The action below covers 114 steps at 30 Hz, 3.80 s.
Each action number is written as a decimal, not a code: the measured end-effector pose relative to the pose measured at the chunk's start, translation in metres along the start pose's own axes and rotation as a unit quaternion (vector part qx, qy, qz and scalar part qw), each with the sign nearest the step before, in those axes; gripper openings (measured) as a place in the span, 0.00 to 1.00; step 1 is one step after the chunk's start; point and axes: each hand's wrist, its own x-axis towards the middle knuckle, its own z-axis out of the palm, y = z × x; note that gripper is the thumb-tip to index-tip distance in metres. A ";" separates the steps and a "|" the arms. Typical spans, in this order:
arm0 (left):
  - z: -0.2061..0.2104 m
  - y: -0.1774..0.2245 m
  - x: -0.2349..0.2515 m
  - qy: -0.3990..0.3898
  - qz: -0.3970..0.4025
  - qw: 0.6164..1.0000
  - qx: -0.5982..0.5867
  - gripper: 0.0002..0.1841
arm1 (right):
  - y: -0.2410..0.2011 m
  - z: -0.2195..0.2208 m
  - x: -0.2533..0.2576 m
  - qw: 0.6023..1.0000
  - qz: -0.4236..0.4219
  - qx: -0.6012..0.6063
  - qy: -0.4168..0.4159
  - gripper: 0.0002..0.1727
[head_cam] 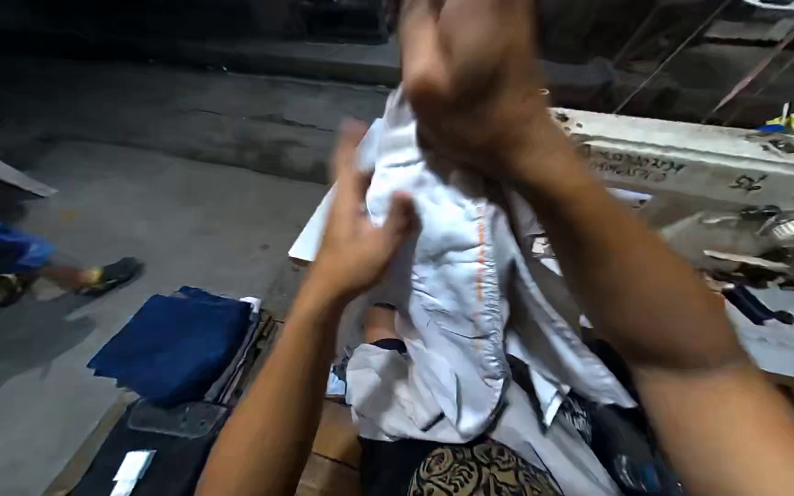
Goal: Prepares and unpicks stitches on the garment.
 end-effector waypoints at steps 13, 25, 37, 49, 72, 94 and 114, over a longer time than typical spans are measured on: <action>0.000 0.010 -0.009 0.064 0.171 0.926 0.330 0.15 | 0.009 -0.114 -0.155 0.943 0.287 -0.109 -0.127 0.12; 0.077 -0.128 -0.052 -0.050 -0.007 0.897 0.439 0.21 | 0.020 -0.006 -0.255 0.792 0.535 0.258 0.139 0.09; 0.130 -0.114 -0.037 -0.112 -0.092 0.931 0.334 0.16 | 0.047 0.000 -0.260 0.806 0.542 0.216 0.097 0.08; 0.103 -0.095 -0.052 -0.183 -0.185 0.900 0.350 0.11 | 0.009 0.000 -0.293 0.791 0.595 0.131 0.057 0.07; 0.102 -0.111 -0.080 -0.016 -0.333 0.942 0.046 0.04 | 0.019 0.014 -0.293 0.853 0.496 0.139 -0.082 0.14; 0.082 -0.125 -0.089 -0.048 -0.402 0.905 -0.128 0.06 | 0.013 0.021 -0.303 0.902 0.373 0.033 -0.216 0.15; 0.081 -0.128 -0.091 -0.065 -0.387 0.911 -0.125 0.06 | 0.015 0.018 -0.304 0.893 0.381 0.053 -0.233 0.13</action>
